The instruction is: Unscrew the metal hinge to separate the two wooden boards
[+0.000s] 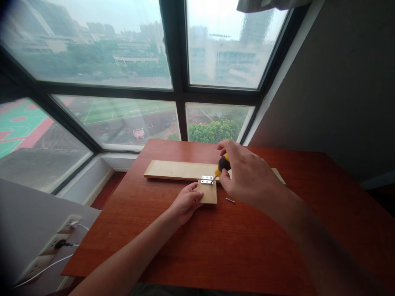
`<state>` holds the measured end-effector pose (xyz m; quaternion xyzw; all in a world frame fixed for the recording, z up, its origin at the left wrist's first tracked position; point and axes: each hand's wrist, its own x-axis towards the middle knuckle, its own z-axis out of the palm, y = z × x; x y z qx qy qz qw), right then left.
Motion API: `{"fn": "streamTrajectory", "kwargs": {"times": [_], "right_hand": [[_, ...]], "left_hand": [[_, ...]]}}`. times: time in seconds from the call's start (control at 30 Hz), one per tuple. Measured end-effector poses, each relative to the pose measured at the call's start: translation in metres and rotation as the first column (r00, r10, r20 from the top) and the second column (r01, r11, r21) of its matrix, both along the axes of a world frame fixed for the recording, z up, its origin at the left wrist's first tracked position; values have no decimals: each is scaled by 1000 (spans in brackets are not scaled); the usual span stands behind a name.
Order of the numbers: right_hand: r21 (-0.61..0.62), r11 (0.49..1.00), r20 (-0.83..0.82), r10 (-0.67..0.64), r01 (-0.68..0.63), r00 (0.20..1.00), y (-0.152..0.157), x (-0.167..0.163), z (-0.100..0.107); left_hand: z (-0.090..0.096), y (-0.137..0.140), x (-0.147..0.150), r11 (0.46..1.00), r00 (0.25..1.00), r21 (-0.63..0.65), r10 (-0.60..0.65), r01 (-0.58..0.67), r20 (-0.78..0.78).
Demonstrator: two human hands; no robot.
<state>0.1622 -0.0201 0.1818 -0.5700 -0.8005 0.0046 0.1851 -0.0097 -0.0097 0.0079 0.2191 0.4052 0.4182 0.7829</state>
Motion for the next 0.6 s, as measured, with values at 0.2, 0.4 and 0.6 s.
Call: {"fn": "streamTrajectory", "kwargs": {"times": [0.2,0.4,0.6], "right_hand": [[206,966,265,-208,156,942,0,-6,-3],[193,961,310,-253,200,916,2,-3,2],[-31,999,72,-9,12,997,1,4,6]], "left_hand": [[3,-1,0,1000,1000,-9,6,-6,2],[4,-1,0,1000,1000,-11,4,-4,-8],[4,-1,0,1000,1000,-23,6,-6,-11]]}}
